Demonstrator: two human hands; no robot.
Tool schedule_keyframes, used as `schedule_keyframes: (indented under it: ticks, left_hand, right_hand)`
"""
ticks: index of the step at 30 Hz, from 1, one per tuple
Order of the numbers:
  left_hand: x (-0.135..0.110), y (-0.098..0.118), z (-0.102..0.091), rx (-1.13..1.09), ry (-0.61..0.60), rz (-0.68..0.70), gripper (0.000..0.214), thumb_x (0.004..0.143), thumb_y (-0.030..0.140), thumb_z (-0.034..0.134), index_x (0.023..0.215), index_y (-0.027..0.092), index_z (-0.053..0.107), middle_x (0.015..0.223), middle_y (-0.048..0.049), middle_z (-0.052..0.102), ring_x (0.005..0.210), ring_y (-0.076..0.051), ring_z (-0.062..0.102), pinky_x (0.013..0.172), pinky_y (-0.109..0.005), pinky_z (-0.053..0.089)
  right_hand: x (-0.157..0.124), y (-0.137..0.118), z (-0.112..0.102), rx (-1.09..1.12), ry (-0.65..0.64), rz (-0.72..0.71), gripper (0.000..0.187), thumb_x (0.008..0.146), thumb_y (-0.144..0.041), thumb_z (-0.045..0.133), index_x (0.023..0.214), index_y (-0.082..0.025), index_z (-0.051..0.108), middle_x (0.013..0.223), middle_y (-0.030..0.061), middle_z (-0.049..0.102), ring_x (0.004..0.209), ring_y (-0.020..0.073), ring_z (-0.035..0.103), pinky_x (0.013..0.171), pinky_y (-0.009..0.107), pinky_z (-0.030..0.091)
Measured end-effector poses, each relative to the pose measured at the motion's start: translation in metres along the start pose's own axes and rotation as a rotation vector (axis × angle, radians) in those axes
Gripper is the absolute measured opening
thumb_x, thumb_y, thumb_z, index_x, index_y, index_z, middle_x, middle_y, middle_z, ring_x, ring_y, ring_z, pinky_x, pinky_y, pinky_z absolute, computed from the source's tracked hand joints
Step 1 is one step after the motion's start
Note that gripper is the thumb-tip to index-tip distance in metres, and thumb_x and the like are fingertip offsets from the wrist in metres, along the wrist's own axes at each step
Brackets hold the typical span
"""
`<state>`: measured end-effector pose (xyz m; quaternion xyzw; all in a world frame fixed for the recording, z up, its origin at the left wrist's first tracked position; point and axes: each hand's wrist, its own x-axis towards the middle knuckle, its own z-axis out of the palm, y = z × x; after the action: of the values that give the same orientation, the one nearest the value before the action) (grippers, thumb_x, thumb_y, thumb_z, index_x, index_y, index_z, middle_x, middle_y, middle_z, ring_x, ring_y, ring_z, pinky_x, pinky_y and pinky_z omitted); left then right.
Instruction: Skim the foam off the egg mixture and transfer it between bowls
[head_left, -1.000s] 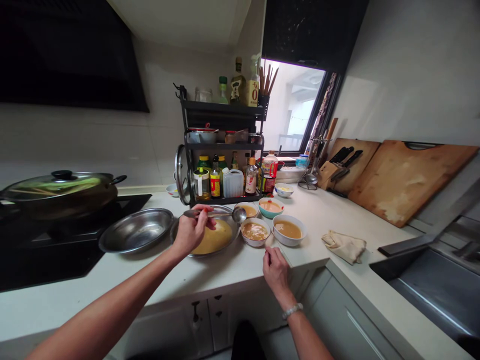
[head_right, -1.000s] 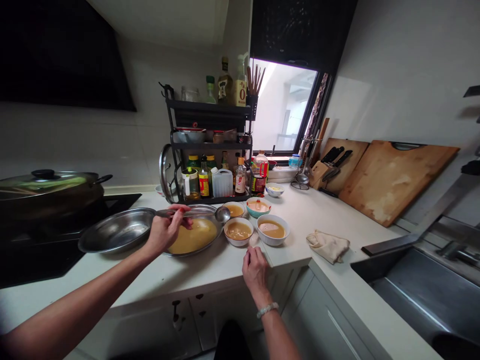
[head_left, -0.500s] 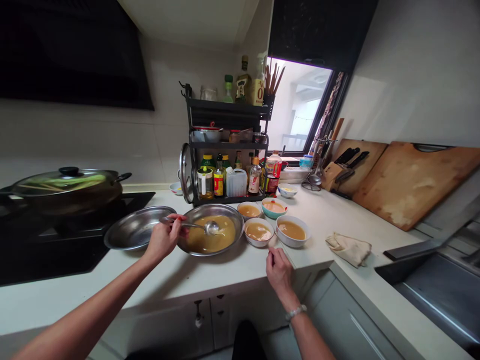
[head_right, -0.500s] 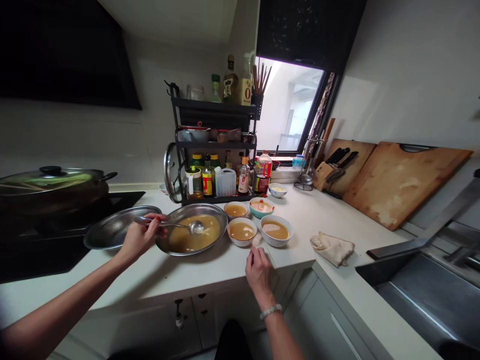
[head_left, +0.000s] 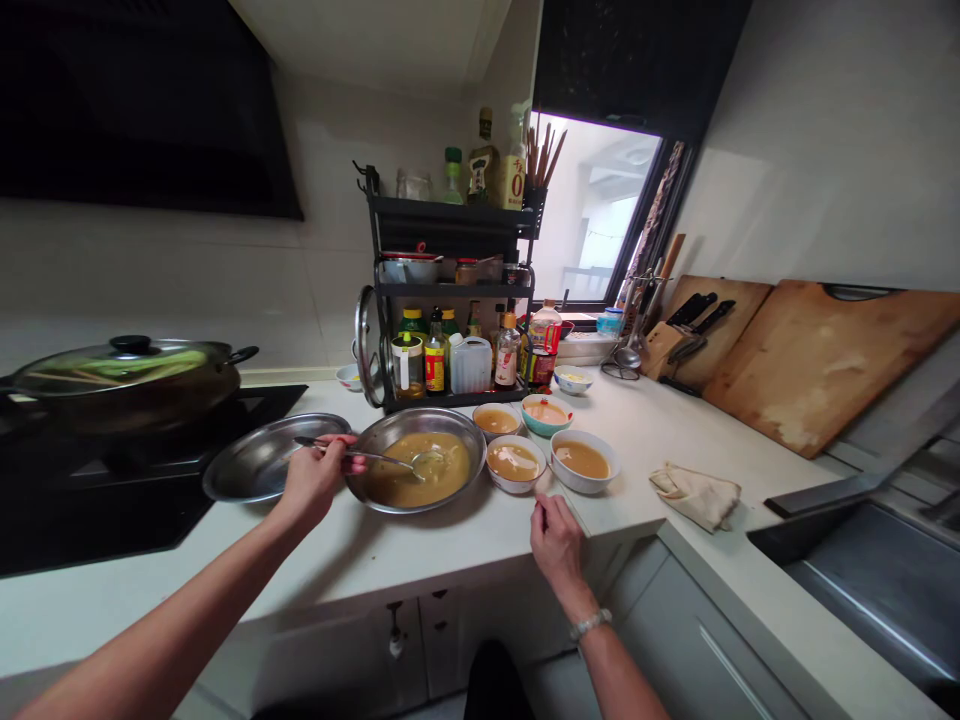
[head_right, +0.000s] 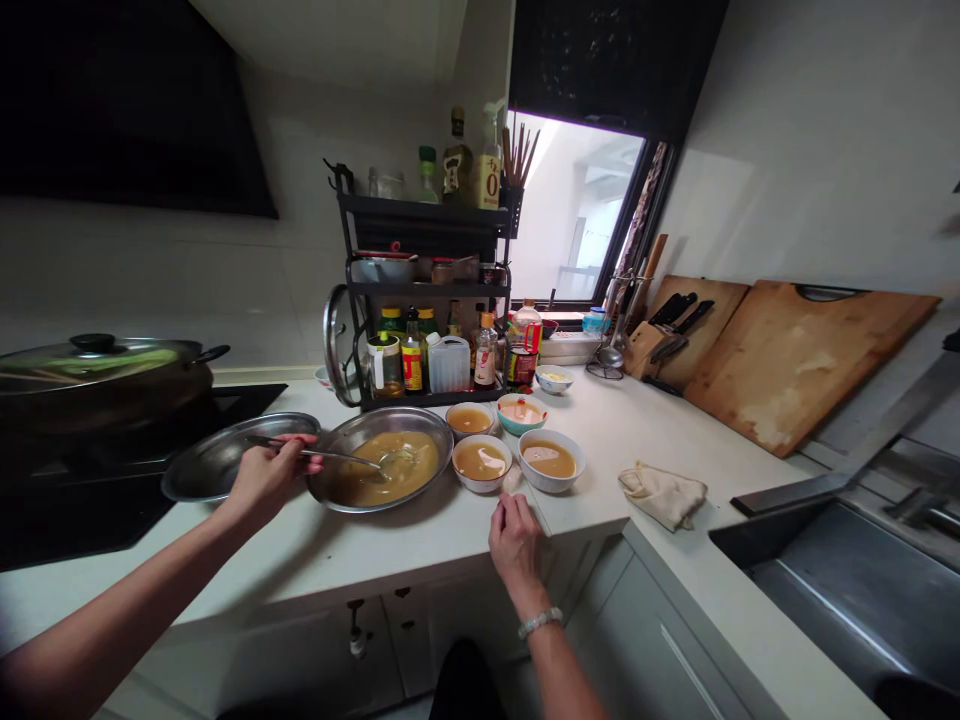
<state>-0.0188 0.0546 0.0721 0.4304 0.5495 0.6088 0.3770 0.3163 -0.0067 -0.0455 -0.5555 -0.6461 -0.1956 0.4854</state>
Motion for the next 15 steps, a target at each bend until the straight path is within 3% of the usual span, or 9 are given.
schedule_keyframes:
  ticks: [8,15]
  left_hand:
    - [0.0011,0.0092,0.006,-0.124,0.047,-0.004,0.009,0.075,0.014,0.052,0.074,0.011,0.061,0.056,-0.0024,0.064,0.045,-0.013,0.062,0.051,-0.024,0.054]
    - [0.0056,0.006,0.0085,-0.155,0.007,0.001,0.008,0.074,0.017,0.055,0.074,0.011,0.061,0.06,-0.0025,0.064,0.045,-0.012,0.061,0.05,-0.024,0.053]
  right_hand:
    - [-0.0011,0.0007,0.0013,-0.013,0.005,0.013,0.02,0.09,-0.014,0.04,0.086,-0.017,0.059,0.071,0.0033,0.055,0.064,0.0156,0.054,0.059,0.026,0.04]
    - [-0.0001,-0.0007,-0.0005,-0.001,-0.003,0.009,0.019,0.09,-0.013,0.04,0.086,-0.017,0.059,0.071,0.0033,0.056,0.065,0.0152,0.054,0.06,0.025,0.04]
